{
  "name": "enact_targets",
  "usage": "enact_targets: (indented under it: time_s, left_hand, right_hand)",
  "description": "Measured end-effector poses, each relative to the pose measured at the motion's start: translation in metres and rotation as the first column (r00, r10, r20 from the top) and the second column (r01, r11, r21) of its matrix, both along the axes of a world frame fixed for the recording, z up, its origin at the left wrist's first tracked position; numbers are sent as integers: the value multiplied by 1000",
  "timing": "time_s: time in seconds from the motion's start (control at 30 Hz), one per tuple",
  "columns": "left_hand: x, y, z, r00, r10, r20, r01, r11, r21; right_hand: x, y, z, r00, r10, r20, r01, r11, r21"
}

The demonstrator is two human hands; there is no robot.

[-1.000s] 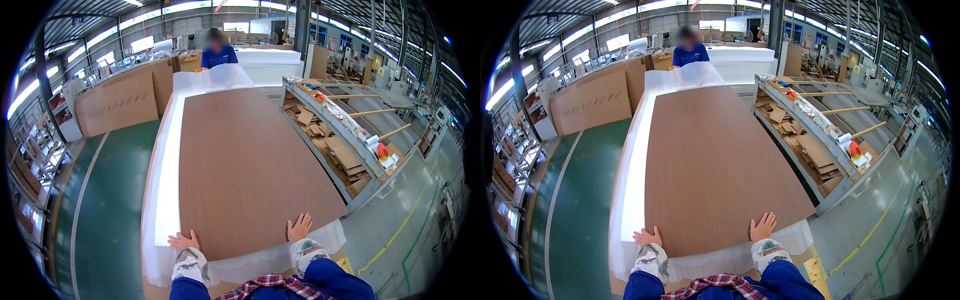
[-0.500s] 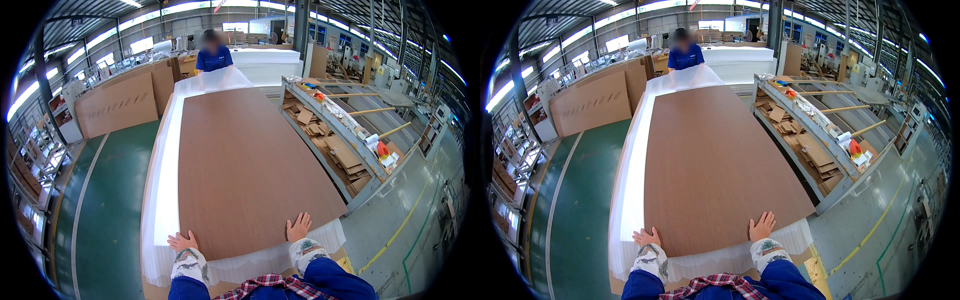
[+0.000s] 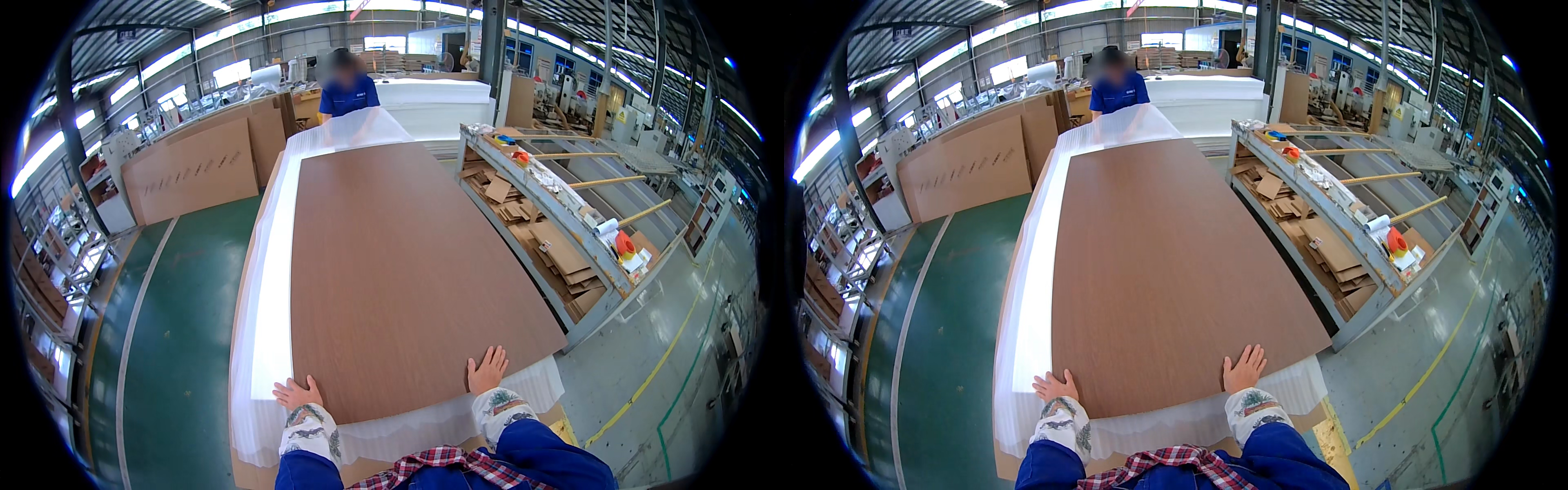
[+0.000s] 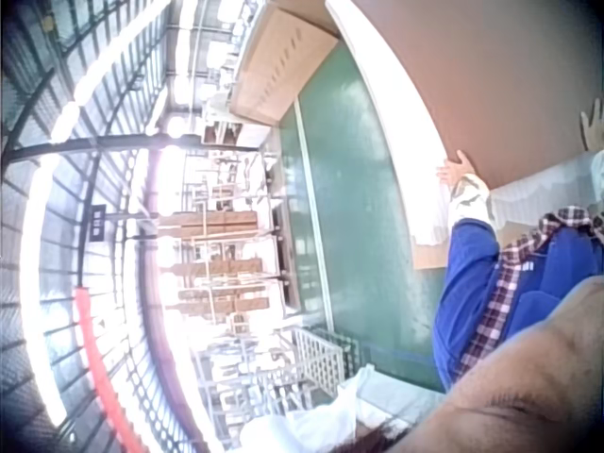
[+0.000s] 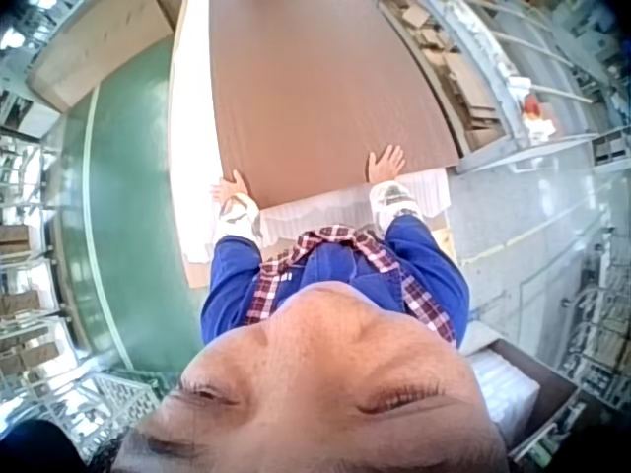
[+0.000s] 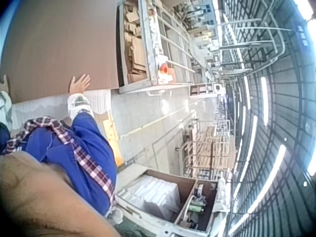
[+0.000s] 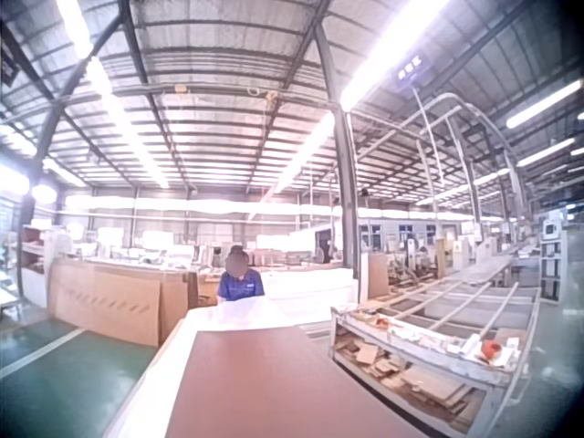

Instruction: The person applies adhesive to the edge of a large board, then aligns and presses a white sheet onto it. They smooth the surface and place additional white foam pieces on top, working with another person to position the materials.

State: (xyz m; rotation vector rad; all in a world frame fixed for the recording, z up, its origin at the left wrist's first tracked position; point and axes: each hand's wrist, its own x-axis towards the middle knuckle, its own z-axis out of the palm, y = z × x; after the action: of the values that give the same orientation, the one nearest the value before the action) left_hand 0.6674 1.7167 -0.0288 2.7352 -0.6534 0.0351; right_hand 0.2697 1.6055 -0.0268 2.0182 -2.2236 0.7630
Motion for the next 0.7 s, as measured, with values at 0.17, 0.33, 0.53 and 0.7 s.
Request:
enact_targets:
  time_s: [0.17, 0.33, 0.53, 0.7]
  left_hand:
    - [0, 0, 1, 1000, 5, -5, -5, 1000, 13]
    - [-1, -1, 2, 1000, 0, 23, -2, 999, 48]
    - [-3, 0, 5, 1000, 5, 22, -5, 1000, 12]
    - [-2, 0, 2, 999, 2, 34, -1, 1000, -8]
  right_hand:
    - [0, 0, -1, 1000, -2, -3, 2, 1000, -10]
    - [-2, -2, -5, 1000, -3, -1, 3, 1000, -20]
    - [0, 0, 1, 1000, -3, -5, 3, 1000, -10]
    - [0, 1, 3, 1000, 1, 10, -1, 1000, -10]
